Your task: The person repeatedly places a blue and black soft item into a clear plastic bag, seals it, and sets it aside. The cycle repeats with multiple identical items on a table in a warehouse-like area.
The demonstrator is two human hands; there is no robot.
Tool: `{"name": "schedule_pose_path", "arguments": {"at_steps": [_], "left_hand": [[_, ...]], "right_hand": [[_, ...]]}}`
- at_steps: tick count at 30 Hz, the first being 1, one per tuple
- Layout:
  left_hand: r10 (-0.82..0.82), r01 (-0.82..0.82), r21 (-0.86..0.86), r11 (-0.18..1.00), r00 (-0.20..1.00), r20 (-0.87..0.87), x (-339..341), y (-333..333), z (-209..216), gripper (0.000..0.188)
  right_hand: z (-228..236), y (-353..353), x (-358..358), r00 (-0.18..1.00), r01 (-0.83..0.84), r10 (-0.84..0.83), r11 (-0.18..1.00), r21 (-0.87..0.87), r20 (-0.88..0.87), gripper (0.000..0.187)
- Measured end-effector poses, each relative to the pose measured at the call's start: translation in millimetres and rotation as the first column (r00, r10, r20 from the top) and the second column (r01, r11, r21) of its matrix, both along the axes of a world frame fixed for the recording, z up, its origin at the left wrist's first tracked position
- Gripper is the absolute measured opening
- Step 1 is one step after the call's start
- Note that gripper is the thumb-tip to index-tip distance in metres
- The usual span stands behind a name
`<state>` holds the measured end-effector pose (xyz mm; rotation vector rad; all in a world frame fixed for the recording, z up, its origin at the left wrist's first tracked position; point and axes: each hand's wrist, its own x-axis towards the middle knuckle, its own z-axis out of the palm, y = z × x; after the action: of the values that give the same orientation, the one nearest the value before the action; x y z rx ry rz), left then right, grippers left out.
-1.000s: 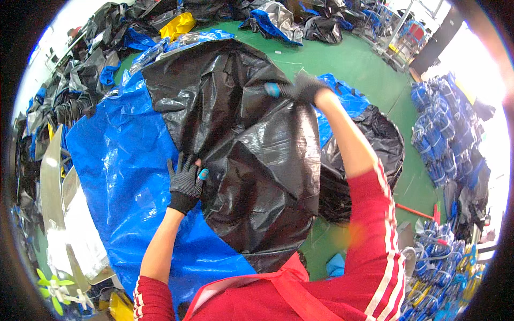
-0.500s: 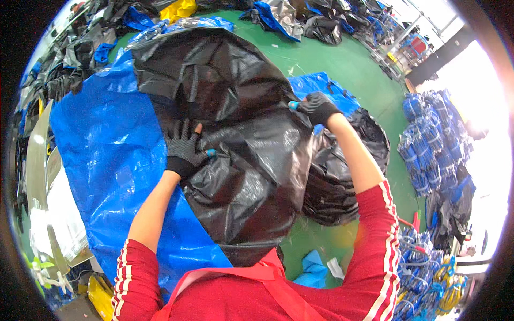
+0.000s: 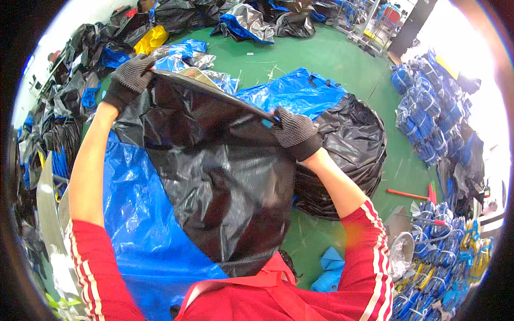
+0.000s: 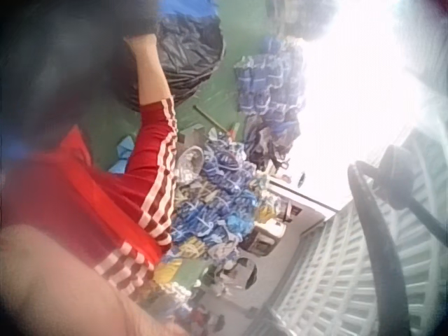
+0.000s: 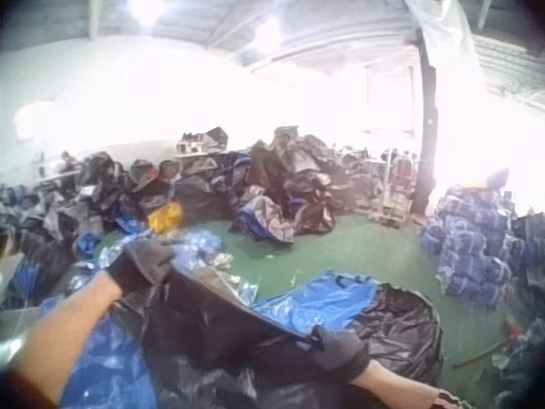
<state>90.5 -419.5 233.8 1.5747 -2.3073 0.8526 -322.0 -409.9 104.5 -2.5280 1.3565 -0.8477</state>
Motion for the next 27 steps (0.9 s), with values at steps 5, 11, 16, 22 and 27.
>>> {"name": "schedule_pose_path", "arguments": {"at_steps": [5, 11, 16, 22, 27], "left_hand": [[-0.151, 0.083, -0.413, 0.907, 0.979, -0.134, 39.0, 25.6, -31.5, 0.058], [0.434, -0.224, 0.577, 0.785, 0.864, -0.255, -62.1, 104.3, -168.8, 0.079], [-0.114, 0.333, 0.507, 0.795, 0.903, -0.414, -100.1, 175.4, -249.6, 0.078], [-0.3, 0.655, 0.522, 0.546, 0.735, -0.608, -78.1, 233.0, -227.0, 0.073], [0.261, -0.13, 0.295, 0.947, 0.845, -0.466, -16.9, 217.6, -247.0, 0.071]], "right_hand": [[-24.4, -26.7, -47.2, 0.828, 0.307, -0.115, 0.912, 0.271, -0.55, 0.03], [58.1, -47.8, 75.0, 0.986, -0.157, 0.153, 0.986, -0.063, -0.062, 0.044], [82.2, -28.9, 264.2, 0.859, -0.511, 0.459, 0.752, -0.417, -0.225, 0.07], [83.9, -100.6, 429.2, 0.902, -0.398, 0.21, 0.744, -0.536, -0.378, 0.091], [79.7, -87.5, 442.7, 0.898, -0.39, 0.233, 0.815, -0.428, -0.374, 0.032]]}}
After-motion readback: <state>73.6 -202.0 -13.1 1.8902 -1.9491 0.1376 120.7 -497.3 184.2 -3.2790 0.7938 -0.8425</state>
